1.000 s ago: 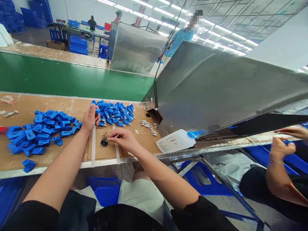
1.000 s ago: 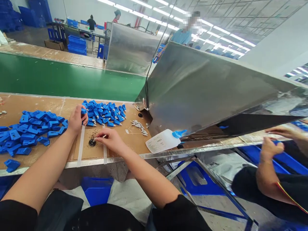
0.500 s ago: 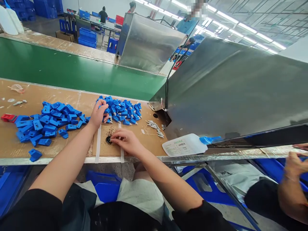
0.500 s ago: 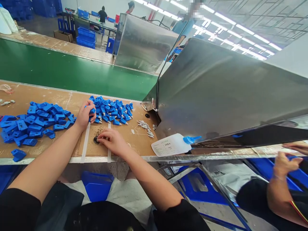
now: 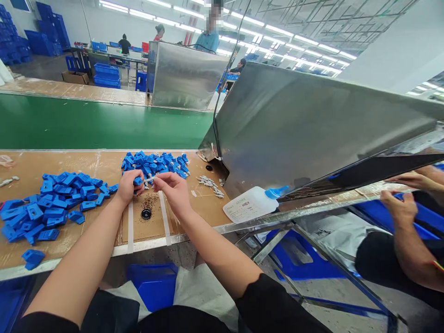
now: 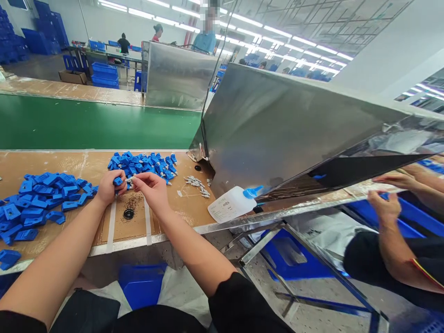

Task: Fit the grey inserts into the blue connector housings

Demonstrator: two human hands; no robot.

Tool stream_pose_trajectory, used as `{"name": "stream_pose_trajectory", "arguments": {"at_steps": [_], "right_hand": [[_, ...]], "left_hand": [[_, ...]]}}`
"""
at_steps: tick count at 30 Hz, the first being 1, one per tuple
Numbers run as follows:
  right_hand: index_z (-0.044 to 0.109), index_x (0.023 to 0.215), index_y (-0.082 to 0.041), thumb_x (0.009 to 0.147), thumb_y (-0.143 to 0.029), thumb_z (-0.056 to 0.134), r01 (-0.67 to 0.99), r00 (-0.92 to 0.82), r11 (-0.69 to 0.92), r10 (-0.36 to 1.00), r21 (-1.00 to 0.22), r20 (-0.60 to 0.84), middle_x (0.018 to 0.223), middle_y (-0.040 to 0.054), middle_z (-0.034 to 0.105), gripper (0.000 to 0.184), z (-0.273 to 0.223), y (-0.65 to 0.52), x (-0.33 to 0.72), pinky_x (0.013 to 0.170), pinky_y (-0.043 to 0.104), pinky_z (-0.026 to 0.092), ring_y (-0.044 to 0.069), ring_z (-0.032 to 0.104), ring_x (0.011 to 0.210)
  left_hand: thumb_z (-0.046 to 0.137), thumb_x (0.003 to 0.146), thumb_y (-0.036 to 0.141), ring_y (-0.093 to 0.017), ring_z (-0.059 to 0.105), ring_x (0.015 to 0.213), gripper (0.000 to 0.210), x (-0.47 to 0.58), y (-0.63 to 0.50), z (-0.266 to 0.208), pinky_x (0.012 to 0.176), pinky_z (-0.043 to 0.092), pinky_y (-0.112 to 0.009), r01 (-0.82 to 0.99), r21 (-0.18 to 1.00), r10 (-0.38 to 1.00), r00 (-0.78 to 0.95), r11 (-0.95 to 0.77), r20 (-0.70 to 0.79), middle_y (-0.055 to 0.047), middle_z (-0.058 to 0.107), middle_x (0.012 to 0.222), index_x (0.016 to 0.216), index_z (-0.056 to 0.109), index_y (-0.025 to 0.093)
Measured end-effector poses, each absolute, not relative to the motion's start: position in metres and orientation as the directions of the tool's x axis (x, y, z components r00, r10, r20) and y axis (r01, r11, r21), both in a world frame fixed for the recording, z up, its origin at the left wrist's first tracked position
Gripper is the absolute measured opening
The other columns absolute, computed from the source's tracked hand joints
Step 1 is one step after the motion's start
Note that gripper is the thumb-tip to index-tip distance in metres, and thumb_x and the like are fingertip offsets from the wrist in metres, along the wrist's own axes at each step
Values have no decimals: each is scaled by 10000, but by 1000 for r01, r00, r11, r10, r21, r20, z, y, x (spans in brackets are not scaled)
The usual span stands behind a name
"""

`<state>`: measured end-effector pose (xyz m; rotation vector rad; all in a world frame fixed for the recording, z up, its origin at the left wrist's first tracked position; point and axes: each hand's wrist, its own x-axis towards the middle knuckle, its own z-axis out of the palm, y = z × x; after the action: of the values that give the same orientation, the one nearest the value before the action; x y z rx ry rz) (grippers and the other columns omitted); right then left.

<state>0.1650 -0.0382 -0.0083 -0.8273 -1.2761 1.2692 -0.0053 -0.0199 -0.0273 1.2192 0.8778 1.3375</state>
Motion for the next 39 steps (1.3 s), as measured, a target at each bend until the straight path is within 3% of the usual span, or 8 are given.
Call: {"name": "stream_pose_trajectory", "arguments": {"at_steps": [8, 15, 20, 23, 26, 28, 31, 39], "right_hand": [[706, 841, -185, 717, -499, 856, -297, -307, 80, 936, -952, 174, 683, -2, 698, 369, -39, -24, 168, 621, 294, 567, 144, 640, 603], [706, 817, -179, 718, -484, 858, -237, -431, 15, 894, -971, 119, 658, 3, 677, 355, -56, -23, 164, 569, 276, 514, 131, 585, 564], [705, 818, -198, 711, -518, 848, -210, -438, -2, 894, -978, 92, 653, 4, 654, 366, -52, -22, 163, 557, 288, 509, 146, 581, 574], [713, 812, -202, 711, -516, 849, -201, -445, -4, 891, -980, 87, 655, 7, 644, 357, -50, -22, 164, 559, 284, 496, 145, 571, 584], [726, 809, -195, 725, -511, 844, -200, -473, 4, 876, -980, 100, 645, 8, 635, 348, -50, -22, 164, 560, 274, 471, 135, 549, 581], [727, 808, -190, 729, -514, 842, -203, -484, 7, 868, -979, 107, 646, 10, 636, 353, -50, -22, 163, 554, 271, 454, 132, 540, 578], [721, 815, -187, 723, -526, 844, -216, -500, -6, 859, -976, 106, 629, 6, 621, 372, -50, -22, 162, 533, 268, 427, 130, 518, 561], [733, 818, -196, 724, -535, 841, -199, -498, 9, 860, -980, 109, 637, 11, 628, 369, -54, -21, 162, 531, 273, 423, 135, 526, 566]], "left_hand": [[565, 865, 448, -102, 338, 332, 381, -7, -16, -31, 345, 278, -228, -395, 918, 988, 117, -42, 96, 64, 257, 442, 608, 408, 215], [442, 874, 750, -80, 234, 372, 566, -48, -26, 8, 361, 243, -208, -589, 755, 912, -410, -289, 29, 90, 192, 497, 702, 290, 233], [530, 852, 742, -76, 248, 400, 594, -103, -45, 33, 405, 253, -214, -370, 890, 798, -602, -267, -10, 94, 221, 529, 695, 267, 233], [627, 825, 688, -95, 346, 443, 494, -158, -70, 45, 461, 290, -228, 127, 988, 723, -673, -92, 154, 71, 400, 574, 772, 463, 224], [678, 802, 650, -152, 498, 602, 453, -232, -106, 58, 560, 330, -260, 657, 692, 656, -668, 300, 350, -19, 605, 715, 817, 617, 202], [604, 851, 646, -203, 540, 672, 457, -280, -132, 64, 604, 343, -291, 683, 486, 608, -721, 545, 331, -56, 627, 724, 800, 649, 194], [567, 860, 634, -256, 585, 730, 454, -329, -163, 62, 652, 377, -315, 578, 386, 561, -811, 719, 168, -77, 634, 699, 796, 667, 195], [800, 662, 474, -336, 625, 862, 351, -327, -189, 35, 781, 429, -380, 471, 511, 507, -858, 719, 77, -109, 638, 718, 630, 582, 201]]}}
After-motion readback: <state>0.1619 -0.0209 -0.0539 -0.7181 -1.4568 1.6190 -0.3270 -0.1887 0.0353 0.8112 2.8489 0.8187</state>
